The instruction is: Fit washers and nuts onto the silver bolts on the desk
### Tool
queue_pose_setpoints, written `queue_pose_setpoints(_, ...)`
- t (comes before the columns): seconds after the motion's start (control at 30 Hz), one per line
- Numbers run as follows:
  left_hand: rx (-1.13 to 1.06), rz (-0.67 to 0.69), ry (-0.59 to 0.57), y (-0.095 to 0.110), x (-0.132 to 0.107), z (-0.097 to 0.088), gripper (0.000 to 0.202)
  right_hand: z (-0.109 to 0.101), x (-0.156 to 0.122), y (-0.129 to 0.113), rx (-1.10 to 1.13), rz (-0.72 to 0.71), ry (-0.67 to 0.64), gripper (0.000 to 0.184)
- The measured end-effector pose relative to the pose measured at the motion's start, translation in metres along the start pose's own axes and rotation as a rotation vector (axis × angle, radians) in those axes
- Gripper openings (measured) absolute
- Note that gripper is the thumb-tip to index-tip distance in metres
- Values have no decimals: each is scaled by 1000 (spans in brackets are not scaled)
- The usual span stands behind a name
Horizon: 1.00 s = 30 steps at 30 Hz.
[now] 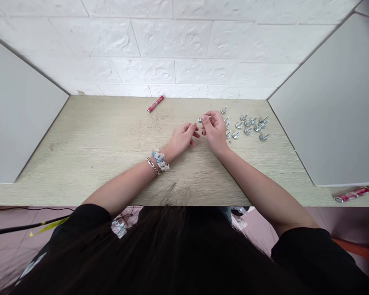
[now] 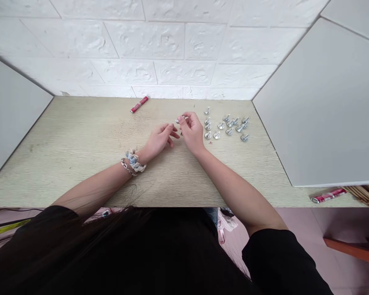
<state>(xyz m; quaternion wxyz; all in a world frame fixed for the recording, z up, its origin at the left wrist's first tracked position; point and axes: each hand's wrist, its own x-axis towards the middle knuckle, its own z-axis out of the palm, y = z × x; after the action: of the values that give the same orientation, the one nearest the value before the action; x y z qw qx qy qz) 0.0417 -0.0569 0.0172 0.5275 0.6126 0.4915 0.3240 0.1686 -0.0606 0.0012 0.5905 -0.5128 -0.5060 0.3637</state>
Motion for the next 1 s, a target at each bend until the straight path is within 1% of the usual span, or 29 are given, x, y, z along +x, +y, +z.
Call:
queue_pose_setpoints(0.1,-133,-31,48,2,1,-2,36,1,-2,2,-36,-5,-27,38)
queue_pose_setpoints(0.23,-205,-10,31,-1,5,-4,43,4,-3,6,-77,1,-84,34)
queue_pose_setpoints(0.33,-278,10,25,-3,7,-4,38,6,-3,8,-68,11,-115,31)
queue_pose_setpoints(0.43,-316,-9,20,-2,7,-2,28,7,-3,9,-60,15,-117,29)
queue_pose_setpoints(0.5,-315,-28,8,0,6,-1,26,7,-3,9,-56,9,-120,29)
queue_pose_setpoints(0.73,-348,-46,-56,-1,8,-1,29,8,-3,12,-25,13,-117,31)
queue_pose_setpoints(1.0,-456,-58,-29,-5,12,2,28,9,2,18,-36,41,-105,35)
